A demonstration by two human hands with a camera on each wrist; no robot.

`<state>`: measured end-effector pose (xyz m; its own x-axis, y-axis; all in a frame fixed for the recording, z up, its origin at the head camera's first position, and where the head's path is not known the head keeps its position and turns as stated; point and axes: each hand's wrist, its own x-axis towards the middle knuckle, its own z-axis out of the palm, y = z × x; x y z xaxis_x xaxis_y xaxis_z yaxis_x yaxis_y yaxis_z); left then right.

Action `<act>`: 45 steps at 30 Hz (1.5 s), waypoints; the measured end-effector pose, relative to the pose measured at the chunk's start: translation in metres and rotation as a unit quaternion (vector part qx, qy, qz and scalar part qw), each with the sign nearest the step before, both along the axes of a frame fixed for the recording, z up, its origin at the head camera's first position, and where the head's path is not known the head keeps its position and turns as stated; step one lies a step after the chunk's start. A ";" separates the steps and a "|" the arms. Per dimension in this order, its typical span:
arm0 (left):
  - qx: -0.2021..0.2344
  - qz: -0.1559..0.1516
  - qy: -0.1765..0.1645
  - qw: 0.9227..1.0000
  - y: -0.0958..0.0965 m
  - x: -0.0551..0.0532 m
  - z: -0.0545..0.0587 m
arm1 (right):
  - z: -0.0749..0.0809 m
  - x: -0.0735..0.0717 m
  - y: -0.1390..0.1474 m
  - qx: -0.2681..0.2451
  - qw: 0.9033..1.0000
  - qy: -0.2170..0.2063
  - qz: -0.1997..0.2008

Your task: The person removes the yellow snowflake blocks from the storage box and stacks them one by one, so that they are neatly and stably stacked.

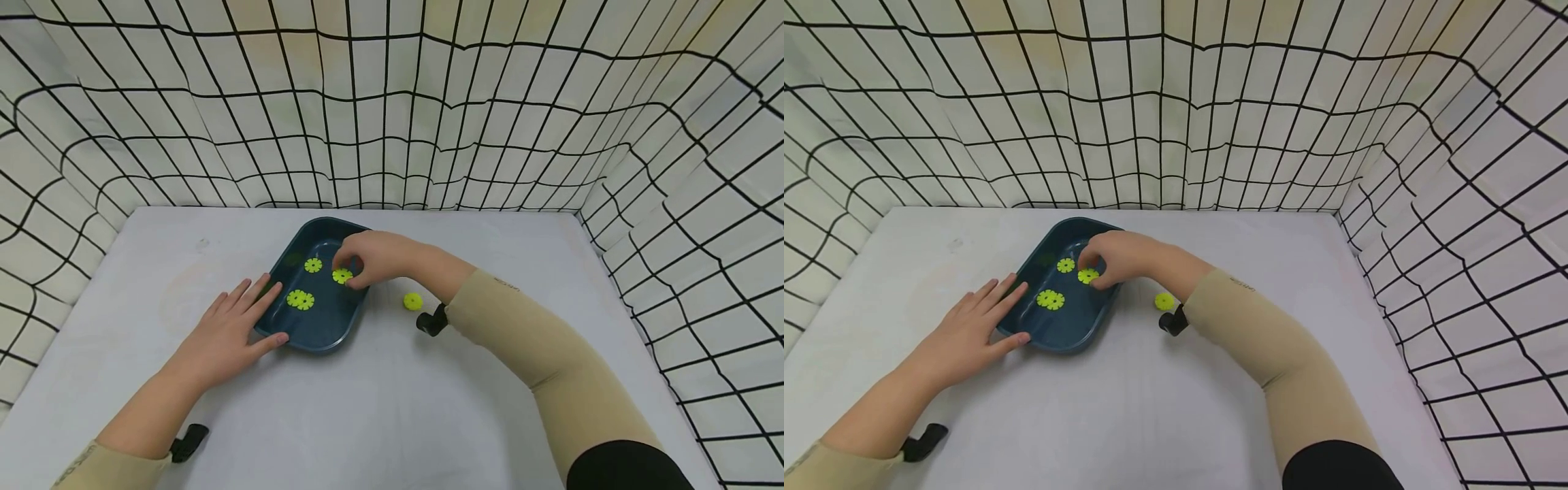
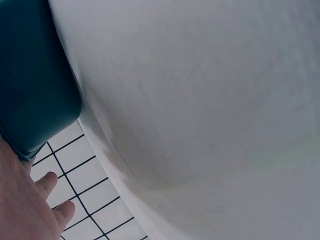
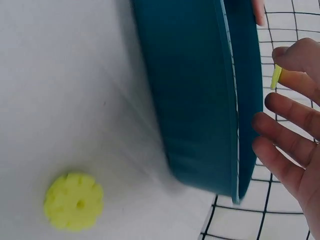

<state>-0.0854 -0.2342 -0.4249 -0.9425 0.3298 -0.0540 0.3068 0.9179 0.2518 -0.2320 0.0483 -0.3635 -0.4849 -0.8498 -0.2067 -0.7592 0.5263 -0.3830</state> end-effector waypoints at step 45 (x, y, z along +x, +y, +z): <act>0.000 -0.003 0.003 1.000 0.000 -0.001 0.000 | -0.067 0.025 0.114 0.013 0.996 0.032 -0.078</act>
